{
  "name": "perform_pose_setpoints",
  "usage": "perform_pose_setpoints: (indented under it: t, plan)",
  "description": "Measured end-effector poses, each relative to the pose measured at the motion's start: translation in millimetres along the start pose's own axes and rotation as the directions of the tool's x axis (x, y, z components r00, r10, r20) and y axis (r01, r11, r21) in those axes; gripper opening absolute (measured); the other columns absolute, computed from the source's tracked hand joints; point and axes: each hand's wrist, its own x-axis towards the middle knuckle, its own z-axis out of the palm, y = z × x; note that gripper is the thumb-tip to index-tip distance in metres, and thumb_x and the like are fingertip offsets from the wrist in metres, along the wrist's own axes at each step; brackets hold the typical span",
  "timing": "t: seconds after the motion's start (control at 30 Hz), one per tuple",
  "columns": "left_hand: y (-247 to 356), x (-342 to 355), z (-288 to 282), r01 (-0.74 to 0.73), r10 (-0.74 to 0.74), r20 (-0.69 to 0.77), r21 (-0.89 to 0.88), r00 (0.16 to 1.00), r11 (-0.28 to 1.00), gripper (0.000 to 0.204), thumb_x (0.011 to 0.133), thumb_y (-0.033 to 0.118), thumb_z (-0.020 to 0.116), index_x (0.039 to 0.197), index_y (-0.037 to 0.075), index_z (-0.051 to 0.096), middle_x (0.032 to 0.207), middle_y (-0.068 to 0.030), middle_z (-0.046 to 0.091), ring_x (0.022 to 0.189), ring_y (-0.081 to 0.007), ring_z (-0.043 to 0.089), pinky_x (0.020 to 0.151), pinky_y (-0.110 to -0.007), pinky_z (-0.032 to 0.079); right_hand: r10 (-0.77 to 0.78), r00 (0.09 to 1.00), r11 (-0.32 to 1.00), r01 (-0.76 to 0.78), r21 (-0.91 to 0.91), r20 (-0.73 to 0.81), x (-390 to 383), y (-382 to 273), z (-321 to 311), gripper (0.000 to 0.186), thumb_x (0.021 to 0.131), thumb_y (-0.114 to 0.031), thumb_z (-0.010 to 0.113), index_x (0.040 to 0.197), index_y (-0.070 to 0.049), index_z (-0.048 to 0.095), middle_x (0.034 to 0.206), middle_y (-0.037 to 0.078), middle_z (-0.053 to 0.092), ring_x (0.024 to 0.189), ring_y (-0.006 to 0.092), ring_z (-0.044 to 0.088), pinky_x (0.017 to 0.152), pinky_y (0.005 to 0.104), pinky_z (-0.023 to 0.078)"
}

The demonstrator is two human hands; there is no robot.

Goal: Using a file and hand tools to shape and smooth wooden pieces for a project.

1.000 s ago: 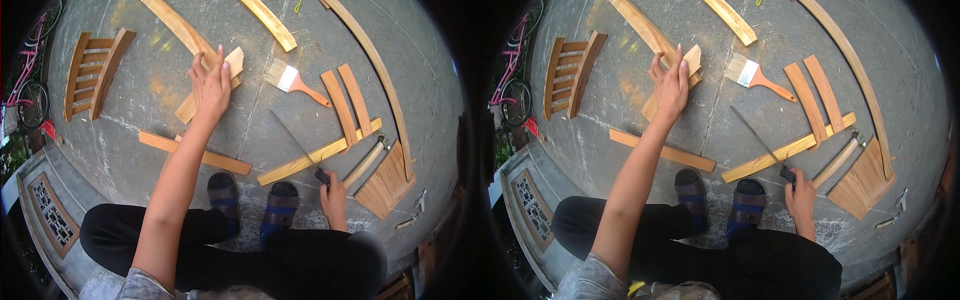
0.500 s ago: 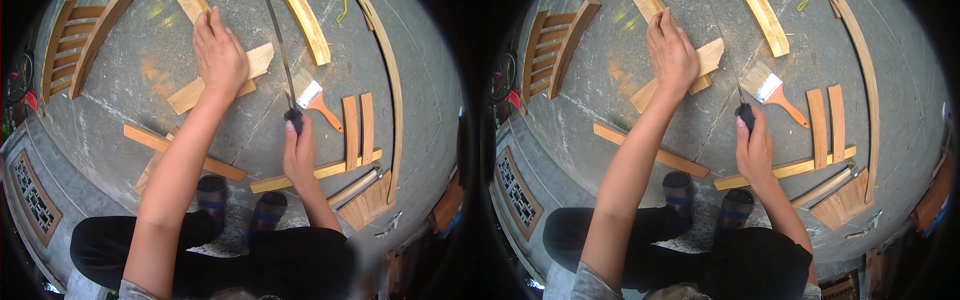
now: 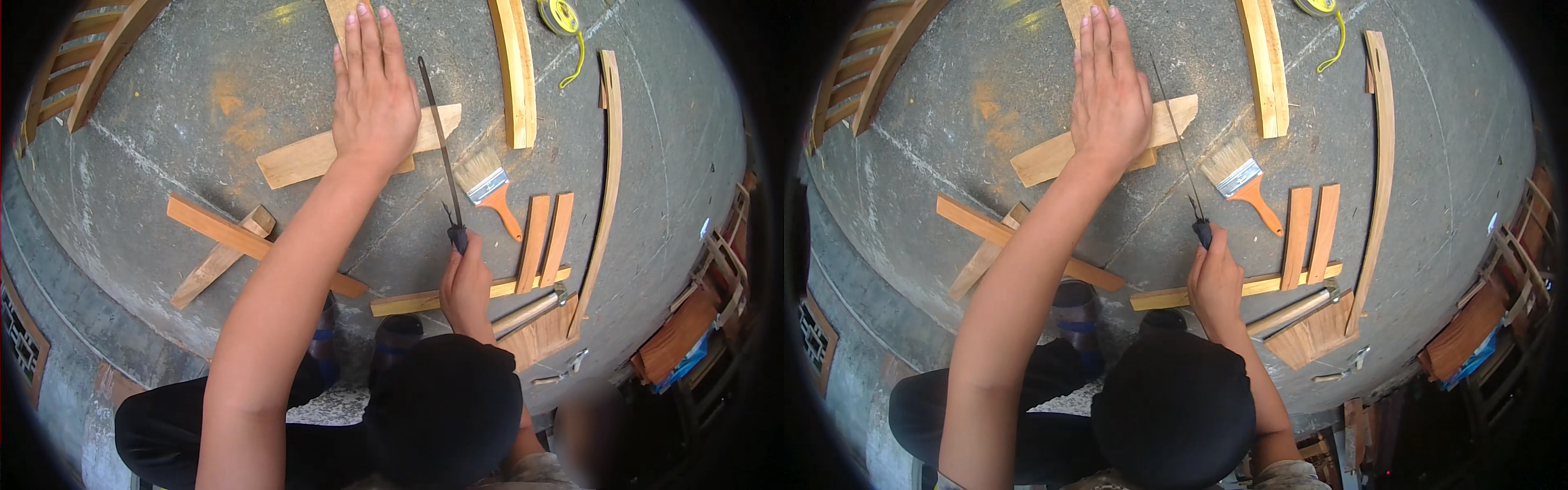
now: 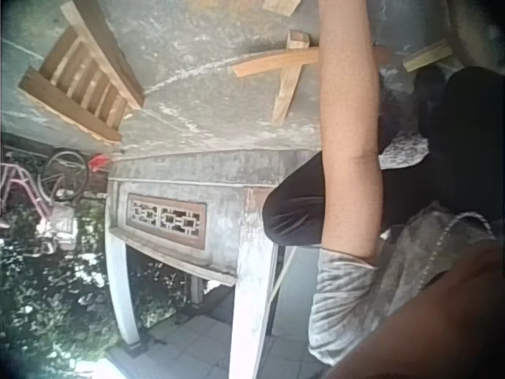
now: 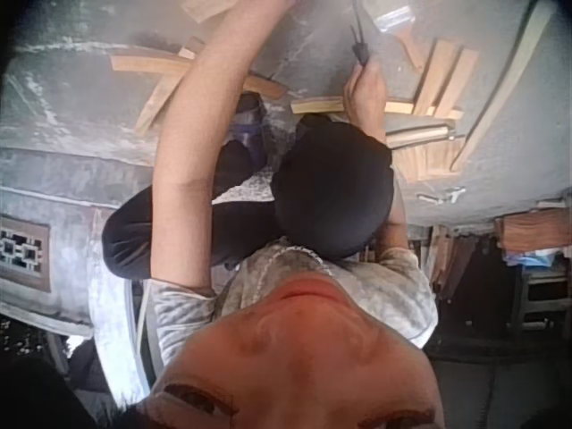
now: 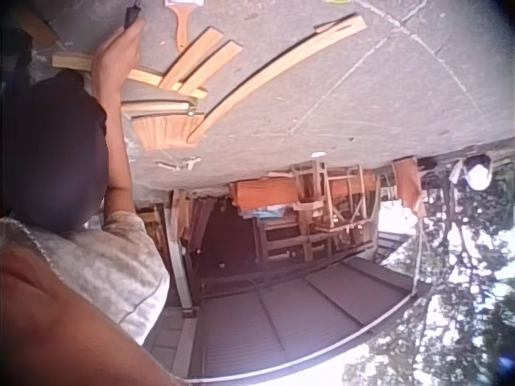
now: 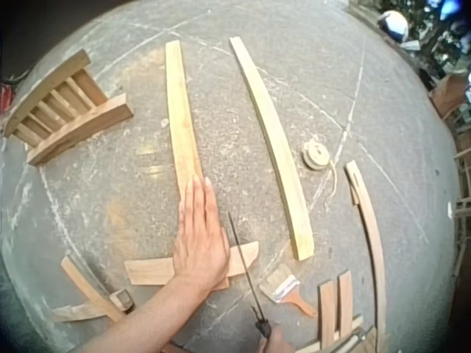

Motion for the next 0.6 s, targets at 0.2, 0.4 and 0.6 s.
perform_pose_setpoints:
  t: [0.2,0.4,0.6]
  plan:
    - [5,2,6,-0.012,0.012,-0.003,-0.001,1.000,1.000,0.072,0.098,0.008,0.046,0.163,-0.005,0.020,0.169,-0.0281,0.022,0.159,-0.0402,0.020,0.131,-0.050,0.020,0.003,1.000,0.994,-0.001,-0.105,0.018,24,-11,-10,0.033,0.101,-0.004,0.056,0.133,-0.001,0.049,0.101,0.032,0.069,0.087,0.0540,0.067,0.069,0.0567,0.053]
    - [2,0,3,-0.022,0.022,-0.009,-0.014,1.000,1.000,0.070,0.099,0.008,0.046,0.163,-0.004,0.022,0.169,-0.0277,0.022,0.160,-0.0388,0.018,0.131,-0.049,0.020,-0.007,1.000,0.996,0.006,-0.093,-0.012,15,-5,0,0.032,0.102,-0.005,0.055,0.133,-0.001,0.049,0.102,0.032,0.069,0.087,0.0537,0.067,0.070,0.0574,0.053]
    - [5,1,7,-0.015,0.015,-0.031,-0.029,0.999,0.999,0.074,0.097,0.010,0.050,0.162,-0.007,0.019,0.169,-0.0275,0.022,0.159,-0.0390,0.020,0.131,-0.048,0.019,-0.046,0.999,0.996,0.045,-0.083,-0.003,45,-23,-4,0.033,0.102,-0.005,0.054,0.134,-0.002,0.047,0.102,0.031,0.069,0.086,0.0530,0.067,0.069,0.0585,0.052]
